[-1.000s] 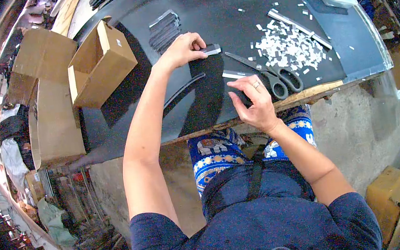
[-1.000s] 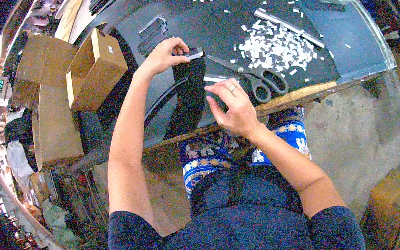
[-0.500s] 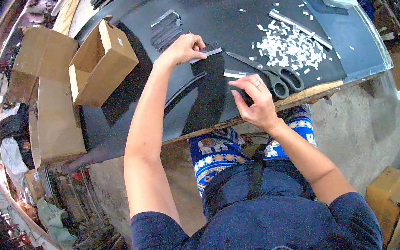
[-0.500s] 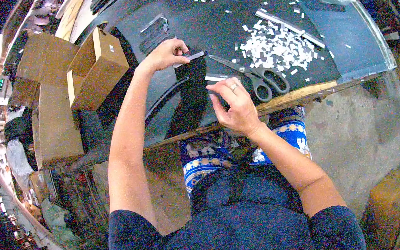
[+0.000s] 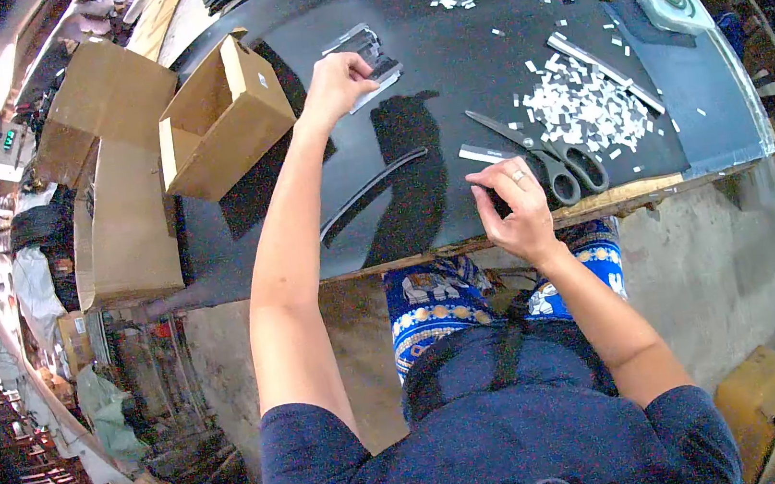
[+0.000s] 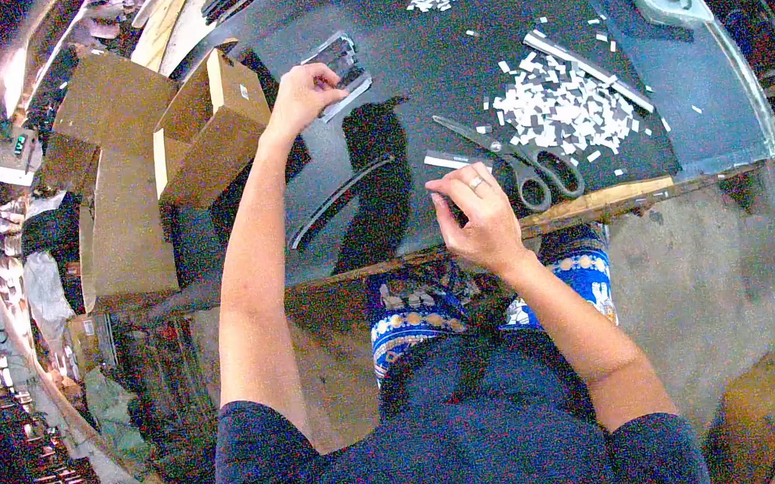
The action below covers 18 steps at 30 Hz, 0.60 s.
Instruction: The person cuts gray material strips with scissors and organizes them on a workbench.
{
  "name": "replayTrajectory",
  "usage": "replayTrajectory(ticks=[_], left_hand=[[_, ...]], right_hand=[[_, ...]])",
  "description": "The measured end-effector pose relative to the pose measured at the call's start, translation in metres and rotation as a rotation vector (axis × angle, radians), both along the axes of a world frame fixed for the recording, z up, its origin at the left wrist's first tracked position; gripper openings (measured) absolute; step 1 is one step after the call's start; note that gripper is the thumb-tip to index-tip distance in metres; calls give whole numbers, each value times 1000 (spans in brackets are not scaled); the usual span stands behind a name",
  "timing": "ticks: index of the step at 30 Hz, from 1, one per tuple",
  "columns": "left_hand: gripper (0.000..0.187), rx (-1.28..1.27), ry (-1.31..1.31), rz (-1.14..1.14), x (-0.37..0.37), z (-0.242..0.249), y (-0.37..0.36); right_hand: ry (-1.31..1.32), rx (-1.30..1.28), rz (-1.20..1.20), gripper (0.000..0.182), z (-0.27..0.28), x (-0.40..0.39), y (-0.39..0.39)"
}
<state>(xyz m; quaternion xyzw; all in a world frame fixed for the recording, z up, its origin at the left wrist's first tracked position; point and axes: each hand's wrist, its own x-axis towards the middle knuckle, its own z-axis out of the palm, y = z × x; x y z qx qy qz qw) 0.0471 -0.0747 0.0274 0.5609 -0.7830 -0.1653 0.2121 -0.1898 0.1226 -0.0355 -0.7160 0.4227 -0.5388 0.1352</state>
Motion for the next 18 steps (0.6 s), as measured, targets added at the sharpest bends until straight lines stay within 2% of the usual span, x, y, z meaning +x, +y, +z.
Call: replayTrajectory(ticks=[5, 18], left_hand=[[24, -31, -57, 6, -2, -25, -3], [22, -226, -140, 115, -2, -32, 1]], right_hand=[[14, -5, 5, 19, -1, -1, 0], [35, -23, 13, 18, 1, 0, -1]])
